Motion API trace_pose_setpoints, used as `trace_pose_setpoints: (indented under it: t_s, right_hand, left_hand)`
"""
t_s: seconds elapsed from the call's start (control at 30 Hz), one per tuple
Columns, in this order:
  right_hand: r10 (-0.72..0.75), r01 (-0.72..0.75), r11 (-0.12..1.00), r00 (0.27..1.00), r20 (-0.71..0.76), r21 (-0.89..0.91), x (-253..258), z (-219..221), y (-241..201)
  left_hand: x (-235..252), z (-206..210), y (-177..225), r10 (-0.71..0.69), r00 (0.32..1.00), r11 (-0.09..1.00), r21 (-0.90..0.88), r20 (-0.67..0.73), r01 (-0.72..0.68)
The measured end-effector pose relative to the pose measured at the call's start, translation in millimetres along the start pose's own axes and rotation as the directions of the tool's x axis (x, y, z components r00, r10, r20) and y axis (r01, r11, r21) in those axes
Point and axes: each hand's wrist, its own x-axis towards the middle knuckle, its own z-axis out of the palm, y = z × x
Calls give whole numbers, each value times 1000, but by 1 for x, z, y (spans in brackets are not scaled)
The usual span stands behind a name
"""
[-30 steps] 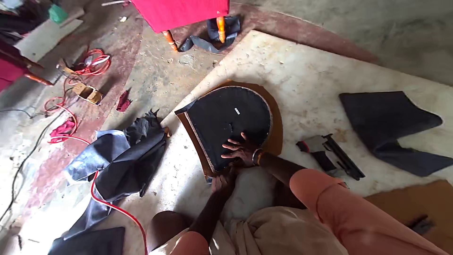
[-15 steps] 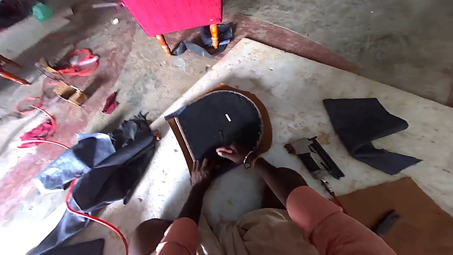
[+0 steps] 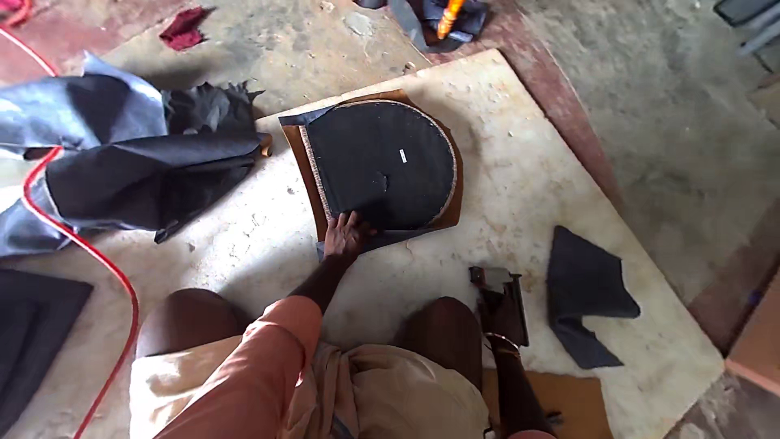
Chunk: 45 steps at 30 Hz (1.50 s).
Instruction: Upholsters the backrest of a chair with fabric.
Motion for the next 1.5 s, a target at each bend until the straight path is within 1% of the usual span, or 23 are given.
trace_pose_setpoints:
  t_s: [0.07,0.1,0.13,0.17,0.2,0.27,0.3,0.33,0.4,0.43,0.47,0.5,0.57,0.63,0.73,0.9,0.97,1.07,1.2,1.3,1.4,1.43,1.5]
  right_hand:
    - [39,-44,998,994,102,53,13,-26,-6]
    - [43,-50,997,993,108,64,15,-45,-13]
    - [23,-28,998,996,87,62,13,-66,-27]
    - [-21,16,997,997,70,72,5,-88,-45]
    - [-70,60,990,995,77,125,-8,-110,-64]
    - [-196,142,932,971,136,332,-41,-139,-109]
    - [-269,161,871,947,176,465,-56,-147,-136]
    - [-326,148,799,921,214,583,-70,-148,-160]
    - [-389,57,652,881,270,756,-96,-128,-203]
    - [-391,10,616,872,295,788,-106,-109,-219]
    - [-377,-3,629,873,308,778,-115,-87,-230]
    - [-350,20,687,885,307,726,-122,-66,-238]
    - [-304,124,834,916,260,538,-128,-27,-245]
    - [-299,213,909,933,202,359,-132,-9,-248]
    - [-331,289,926,931,153,242,-137,-6,-254]
    - [-291,266,953,937,192,145,-131,-9,-272]
    - [-301,274,950,932,203,152,-133,-8,-271]
    - [-361,317,922,911,198,223,-137,-1,-269]
    - [-371,340,926,900,228,165,-151,2,-277]
    - [-420,381,904,877,234,196,-157,8,-280]
    - [-419,388,907,873,251,167,-159,12,-284]
    - [-420,377,905,868,265,197,-155,9,-285]
    - [-426,315,871,867,260,377,-142,-5,-279]
  left_hand:
    - [12,-2,-4,1,1000,1000,-10,7,-1]
    - [16,-4,-8,-31,999,999,-35,28,32]
    - [21,-5,-15,-94,994,992,-83,47,97]
    - [25,-2,-21,-141,989,980,-131,47,147]
    - [26,4,-26,-165,986,973,-157,34,168]
    - [22,16,-33,-170,985,973,-158,20,171]
    - [21,18,-35,-165,986,974,-155,16,165]
    - [22,18,-35,-162,987,974,-157,18,163]
    - [23,19,-35,-164,986,971,-175,2,162]
    - [23,20,-35,-171,985,968,-186,-7,166]
    - [21,21,-34,-176,984,966,-195,-2,172]
    - [20,21,-34,-180,984,963,-205,2,177]
    - [21,22,-35,-180,984,960,-216,6,177]
    - [22,23,-34,-182,983,958,-223,10,180]
    - [22,22,-36,-172,985,959,-224,35,175]
    - [23,25,-37,-159,987,959,-238,-10,152]
    - [22,24,-38,-153,988,954,-262,-9,145]
    - [25,20,-41,-139,990,956,-259,24,141]
    - [24,18,-47,-105,994,963,-247,29,109]
    - [25,15,-57,-55,998,968,-245,6,55]
    - [24,17,-70,25,999,978,-208,-39,-33]
    - [23,16,-72,41,998,978,-201,-48,-50]
    - [24,10,-75,43,998,978,-201,-44,-51]
